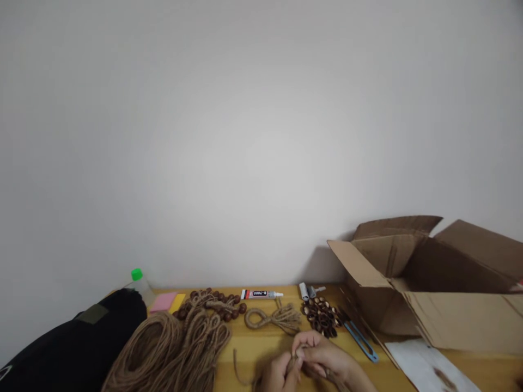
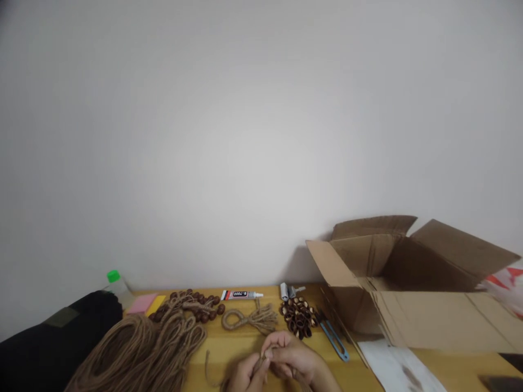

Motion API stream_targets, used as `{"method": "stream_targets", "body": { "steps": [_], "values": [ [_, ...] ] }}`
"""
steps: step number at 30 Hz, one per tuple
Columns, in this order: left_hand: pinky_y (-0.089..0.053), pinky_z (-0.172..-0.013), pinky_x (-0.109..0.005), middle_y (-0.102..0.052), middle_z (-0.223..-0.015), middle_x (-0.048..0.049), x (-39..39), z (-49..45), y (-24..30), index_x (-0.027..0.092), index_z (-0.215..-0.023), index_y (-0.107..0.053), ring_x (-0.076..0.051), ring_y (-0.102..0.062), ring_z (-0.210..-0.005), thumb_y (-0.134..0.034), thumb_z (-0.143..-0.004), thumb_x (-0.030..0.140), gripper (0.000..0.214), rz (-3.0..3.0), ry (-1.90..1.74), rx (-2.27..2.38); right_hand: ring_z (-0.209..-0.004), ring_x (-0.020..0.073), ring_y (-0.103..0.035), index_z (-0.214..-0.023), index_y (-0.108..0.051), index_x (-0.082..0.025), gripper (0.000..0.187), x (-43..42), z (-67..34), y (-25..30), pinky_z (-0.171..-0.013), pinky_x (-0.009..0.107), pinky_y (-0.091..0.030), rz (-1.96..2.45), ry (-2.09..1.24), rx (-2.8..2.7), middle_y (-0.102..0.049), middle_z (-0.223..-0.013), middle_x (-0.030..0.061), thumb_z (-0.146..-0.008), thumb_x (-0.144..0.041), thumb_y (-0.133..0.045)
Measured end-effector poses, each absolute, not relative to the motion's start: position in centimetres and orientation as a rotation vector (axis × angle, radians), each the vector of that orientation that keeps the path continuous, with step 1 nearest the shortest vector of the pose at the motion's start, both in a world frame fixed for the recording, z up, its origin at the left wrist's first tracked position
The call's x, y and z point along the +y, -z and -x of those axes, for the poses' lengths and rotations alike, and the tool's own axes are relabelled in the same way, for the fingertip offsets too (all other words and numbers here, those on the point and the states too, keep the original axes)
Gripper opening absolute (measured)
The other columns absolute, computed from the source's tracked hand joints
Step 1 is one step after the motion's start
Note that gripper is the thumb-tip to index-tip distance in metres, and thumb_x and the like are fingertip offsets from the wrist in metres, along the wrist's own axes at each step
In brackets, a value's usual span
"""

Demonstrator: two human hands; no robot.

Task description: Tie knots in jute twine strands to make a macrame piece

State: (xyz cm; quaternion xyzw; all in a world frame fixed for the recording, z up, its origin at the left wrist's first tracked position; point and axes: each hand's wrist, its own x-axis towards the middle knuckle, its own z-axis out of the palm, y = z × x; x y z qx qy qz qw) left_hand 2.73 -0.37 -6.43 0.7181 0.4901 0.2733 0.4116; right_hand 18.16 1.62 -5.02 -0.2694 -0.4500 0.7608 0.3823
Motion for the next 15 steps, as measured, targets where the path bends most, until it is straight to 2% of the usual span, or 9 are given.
{"method": "stream_targets", "body": {
  "steps": [4,9,15],
  "values": [
    [-0.035,-0.055,-0.022,-0.051,-0.058,-0.0008,-0.5,-2.6,6.0,0.018,-0.065,-0.052,-0.013,-0.047,-0.059,-0.023,-0.076,0.075,0.064,-1.778,-0.719,1.212,-0.023,-0.0008,-0.027,-0.071,-0.062,-0.01,0.032,1.5,-18.1,4.9,-0.03,0.014,-0.019,0.708,-1.921,-1.142,-0.053,-0.041,-0.0059,-0.059,-0.035,-0.078],
    [-0.034,-0.052,-0.022,-0.047,-0.056,0.0008,-0.8,-2.8,5.4,0.018,-0.063,-0.049,-0.012,-0.043,-0.057,-0.019,-0.071,0.081,0.07,-1.745,-0.739,1.175,-0.023,-0.0001,-0.027,-0.072,-0.062,-0.009,0.032,1.5,-18.2,4.9,-0.03,0.014,-0.019,0.697,-1.91,-1.181,-0.047,-0.035,-0.0086,-0.062,-0.036,-0.076],
    [-0.035,-0.054,-0.022,-0.047,-0.055,0.0008,-0.4,-2.7,5.9,0.018,-0.064,-0.052,-0.013,-0.044,-0.056,-0.022,-0.072,0.079,0.068,-1.766,-0.719,1.228,-0.024,-0.0001,-0.028,-0.074,-0.062,-0.01,0.031,1.7,-18.2,5.5,-0.031,0.014,-0.019,0.684,-1.897,-1.176,-0.05,-0.039,-0.0079,-0.063,-0.035,-0.075]
  ]
}}
